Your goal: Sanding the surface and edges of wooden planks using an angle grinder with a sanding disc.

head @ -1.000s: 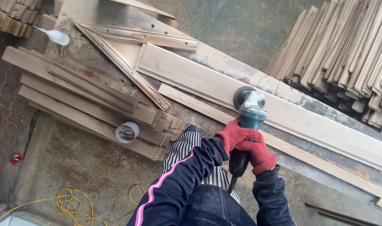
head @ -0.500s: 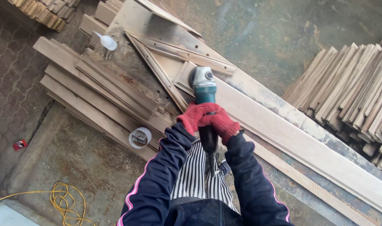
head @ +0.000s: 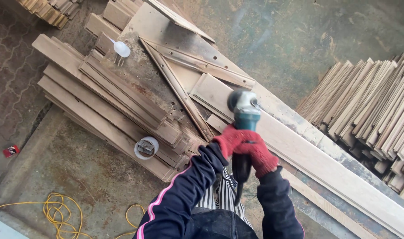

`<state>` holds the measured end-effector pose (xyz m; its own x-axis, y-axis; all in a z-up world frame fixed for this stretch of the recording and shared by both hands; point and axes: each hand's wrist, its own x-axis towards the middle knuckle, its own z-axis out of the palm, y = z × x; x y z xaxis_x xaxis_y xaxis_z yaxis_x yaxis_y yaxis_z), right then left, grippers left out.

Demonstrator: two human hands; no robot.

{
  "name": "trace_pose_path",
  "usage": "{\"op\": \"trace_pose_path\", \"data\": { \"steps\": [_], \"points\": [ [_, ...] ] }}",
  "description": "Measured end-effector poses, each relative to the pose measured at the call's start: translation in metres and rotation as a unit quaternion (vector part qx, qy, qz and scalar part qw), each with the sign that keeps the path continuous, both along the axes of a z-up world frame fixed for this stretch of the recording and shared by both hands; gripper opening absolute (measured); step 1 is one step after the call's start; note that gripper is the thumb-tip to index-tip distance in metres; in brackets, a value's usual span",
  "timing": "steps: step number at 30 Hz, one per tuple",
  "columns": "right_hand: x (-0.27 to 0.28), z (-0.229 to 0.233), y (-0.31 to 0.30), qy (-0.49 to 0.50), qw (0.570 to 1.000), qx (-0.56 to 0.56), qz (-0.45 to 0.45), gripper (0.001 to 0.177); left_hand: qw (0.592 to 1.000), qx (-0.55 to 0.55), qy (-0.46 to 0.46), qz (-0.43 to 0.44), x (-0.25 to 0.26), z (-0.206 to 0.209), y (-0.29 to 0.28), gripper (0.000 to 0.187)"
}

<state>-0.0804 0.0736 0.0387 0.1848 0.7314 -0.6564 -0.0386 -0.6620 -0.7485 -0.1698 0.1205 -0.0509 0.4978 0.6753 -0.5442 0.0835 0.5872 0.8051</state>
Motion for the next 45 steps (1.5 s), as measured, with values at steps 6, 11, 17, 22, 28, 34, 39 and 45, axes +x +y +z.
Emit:
{"op": "trace_pose_path", "data": {
  "steps": [6,11,17,22,28,34,39,45],
  "points": [
    [-0.011,0.004,0.017,-0.012,1.000,-0.020,0.009,0.035,0.981,-0.169,0.060,0.070,-0.008,0.017,0.021,0.070],
    [-0.038,-0.016,0.068,0.007,0.999,-0.005,0.034,0.036,0.976,0.212,-0.033,-0.025,-0.065,-0.097,0.054,0.038],
    [-0.039,-0.019,0.090,-0.030,0.994,-0.052,0.087,0.050,0.981,0.191,-0.011,-0.029,-0.072,-0.057,0.076,0.051],
    [0.008,0.013,0.028,0.000,0.999,-0.033,0.000,0.038,0.993,-0.094,-0.056,0.033,-0.003,-0.019,0.022,0.063],
    [0.023,0.003,-0.008,-0.015,0.998,-0.056,-0.023,0.035,0.948,-0.222,0.149,0.174,0.052,0.025,-0.012,0.060],
    [-0.023,-0.014,0.058,0.038,0.997,-0.009,0.067,0.034,0.970,0.231,-0.074,-0.026,-0.054,-0.114,0.038,0.031],
    [-0.046,-0.027,0.085,0.047,0.995,0.034,0.082,0.044,0.948,0.216,0.183,0.147,-0.081,-0.131,0.100,0.012],
    [0.021,-0.018,0.018,0.030,0.999,-0.021,0.032,0.091,0.996,0.056,-0.060,-0.022,-0.020,-0.002,0.030,0.049]
  ]
}}
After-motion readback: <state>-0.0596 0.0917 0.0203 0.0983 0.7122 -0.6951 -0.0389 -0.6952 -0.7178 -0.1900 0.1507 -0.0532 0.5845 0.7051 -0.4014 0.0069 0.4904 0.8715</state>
